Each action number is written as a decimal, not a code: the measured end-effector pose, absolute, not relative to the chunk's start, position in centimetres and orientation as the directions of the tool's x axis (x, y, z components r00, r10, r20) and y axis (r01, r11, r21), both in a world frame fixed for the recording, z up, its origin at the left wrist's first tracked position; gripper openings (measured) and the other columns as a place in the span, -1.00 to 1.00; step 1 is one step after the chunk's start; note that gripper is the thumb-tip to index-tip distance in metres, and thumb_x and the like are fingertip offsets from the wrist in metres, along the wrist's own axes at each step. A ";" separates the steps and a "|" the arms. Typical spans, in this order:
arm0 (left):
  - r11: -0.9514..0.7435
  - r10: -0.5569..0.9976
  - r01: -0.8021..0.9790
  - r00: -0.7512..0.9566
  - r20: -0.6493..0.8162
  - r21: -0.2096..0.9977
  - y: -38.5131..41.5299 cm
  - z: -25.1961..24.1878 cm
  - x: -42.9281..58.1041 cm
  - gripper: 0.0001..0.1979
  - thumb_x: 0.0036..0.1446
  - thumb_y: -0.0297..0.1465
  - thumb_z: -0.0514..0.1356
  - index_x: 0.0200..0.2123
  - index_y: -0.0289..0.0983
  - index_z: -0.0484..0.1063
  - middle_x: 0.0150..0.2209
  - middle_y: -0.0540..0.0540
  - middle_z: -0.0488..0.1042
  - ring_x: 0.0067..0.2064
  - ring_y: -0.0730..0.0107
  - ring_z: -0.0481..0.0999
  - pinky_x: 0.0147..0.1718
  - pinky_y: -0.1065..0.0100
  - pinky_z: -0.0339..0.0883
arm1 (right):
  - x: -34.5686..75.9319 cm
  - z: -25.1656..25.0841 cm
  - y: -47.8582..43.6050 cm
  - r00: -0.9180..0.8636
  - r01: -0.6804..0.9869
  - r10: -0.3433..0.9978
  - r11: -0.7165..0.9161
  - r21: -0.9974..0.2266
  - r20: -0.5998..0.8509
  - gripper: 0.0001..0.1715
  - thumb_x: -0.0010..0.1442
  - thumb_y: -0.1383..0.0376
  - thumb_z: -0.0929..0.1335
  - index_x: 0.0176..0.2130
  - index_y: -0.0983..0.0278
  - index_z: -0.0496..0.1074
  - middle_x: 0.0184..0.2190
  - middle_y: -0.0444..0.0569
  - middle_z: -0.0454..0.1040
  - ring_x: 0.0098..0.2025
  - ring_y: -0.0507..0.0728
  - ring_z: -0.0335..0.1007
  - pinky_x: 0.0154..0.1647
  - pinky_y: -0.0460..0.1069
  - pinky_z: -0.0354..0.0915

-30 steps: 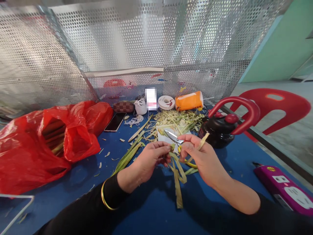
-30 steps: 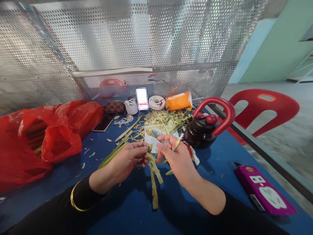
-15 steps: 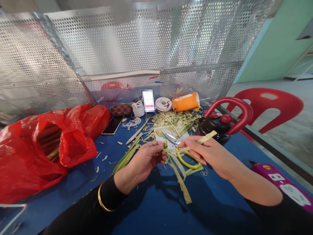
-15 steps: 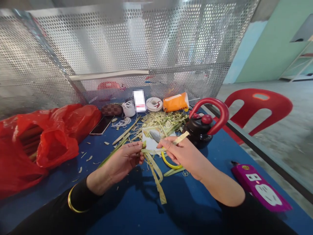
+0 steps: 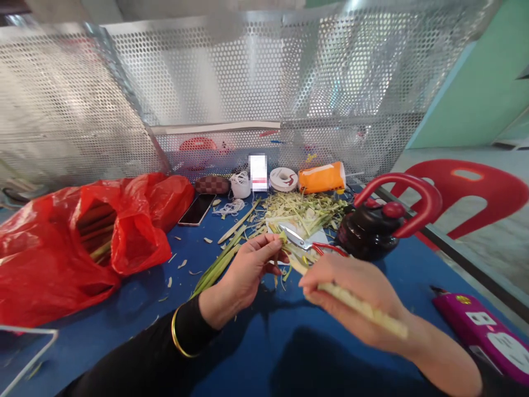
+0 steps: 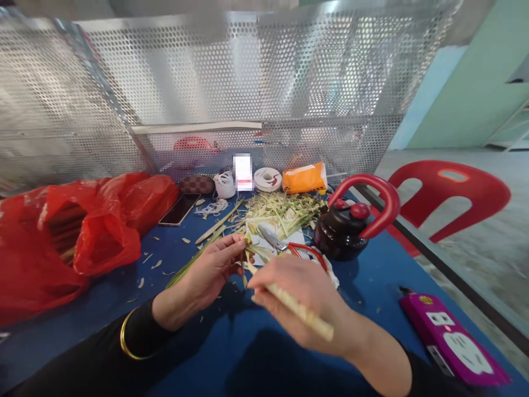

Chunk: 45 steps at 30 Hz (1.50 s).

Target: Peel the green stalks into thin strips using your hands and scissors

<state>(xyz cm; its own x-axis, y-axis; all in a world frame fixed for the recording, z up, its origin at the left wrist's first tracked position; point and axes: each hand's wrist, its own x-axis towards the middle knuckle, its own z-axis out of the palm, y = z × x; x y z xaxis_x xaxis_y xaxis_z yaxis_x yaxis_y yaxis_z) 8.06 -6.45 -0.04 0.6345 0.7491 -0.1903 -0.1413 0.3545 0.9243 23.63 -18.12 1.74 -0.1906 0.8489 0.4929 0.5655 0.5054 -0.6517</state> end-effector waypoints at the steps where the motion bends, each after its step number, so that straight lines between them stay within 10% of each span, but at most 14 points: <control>1: 0.353 0.758 -0.154 0.626 -0.185 0.923 -6.5 -0.1 8.1 -0.78 0.01 -0.28 0.28 -0.43 -0.30 0.36 -0.49 0.00 0.41 -0.48 0.54 0.39 -0.59 0.54 0.20 | 23.1 1.5 -18.3 -0.300 0.629 0.775 0.599 -0.496 0.555 -0.87 0.23 0.40 0.29 -0.21 0.27 0.41 -0.39 -0.05 0.50 -0.36 0.06 0.37 -0.28 -0.02 0.26; 8: 0.473 0.690 -0.179 0.684 -0.236 0.863 -6.6 0.1 7.9 -0.81 0.05 -0.31 0.25 -0.39 -0.32 0.38 -0.46 -0.07 0.48 -0.47 0.54 0.42 -0.62 0.56 0.12 | 20.7 -1.2 -17.7 -0.612 0.766 0.705 0.641 0.048 0.359 -0.77 0.27 0.45 0.19 -0.31 0.32 0.40 -0.44 -0.03 0.44 -0.44 0.11 0.24 -0.35 0.04 0.14; 30: 0.468 0.702 -0.240 0.685 -0.194 0.850 -6.8 0.6 7.9 -0.85 0.02 -0.35 0.24 -0.39 -0.28 0.33 -0.48 -0.05 0.50 -0.51 0.55 0.41 -0.63 0.55 0.09 | 21.0 -2.7 -16.6 -0.592 0.783 0.660 0.607 0.136 0.462 -0.69 0.26 0.48 0.15 -0.31 0.36 0.43 -0.49 -0.02 0.41 -0.42 0.12 0.30 -0.32 0.05 0.16; 38: 0.262 0.762 -0.255 0.647 -0.037 0.931 -6.4 0.5 8.1 -0.79 -0.07 -0.30 0.29 -0.44 -0.29 0.35 -0.55 0.04 0.38 -0.53 0.54 0.32 -0.60 0.50 0.22 | 21.1 -0.3 -18.0 -0.525 0.721 0.517 0.692 0.032 0.676 -0.89 0.22 0.39 0.32 -0.23 0.33 0.44 -0.51 -0.09 0.44 -0.46 0.04 0.35 -0.35 -0.02 0.29; 45: 0.176 0.663 -0.112 0.748 -0.034 0.978 -6.7 0.7 8.1 -0.81 -0.04 -0.31 0.25 -0.44 -0.32 0.39 -0.58 0.05 0.37 -0.61 0.60 0.26 -0.60 0.48 0.18 | 22.6 0.5 -18.8 0.104 0.623 0.653 0.545 -0.561 0.750 -0.76 0.17 0.48 0.32 -0.19 0.23 0.48 -0.38 -0.05 0.46 -0.41 0.05 0.41 -0.43 -0.07 0.36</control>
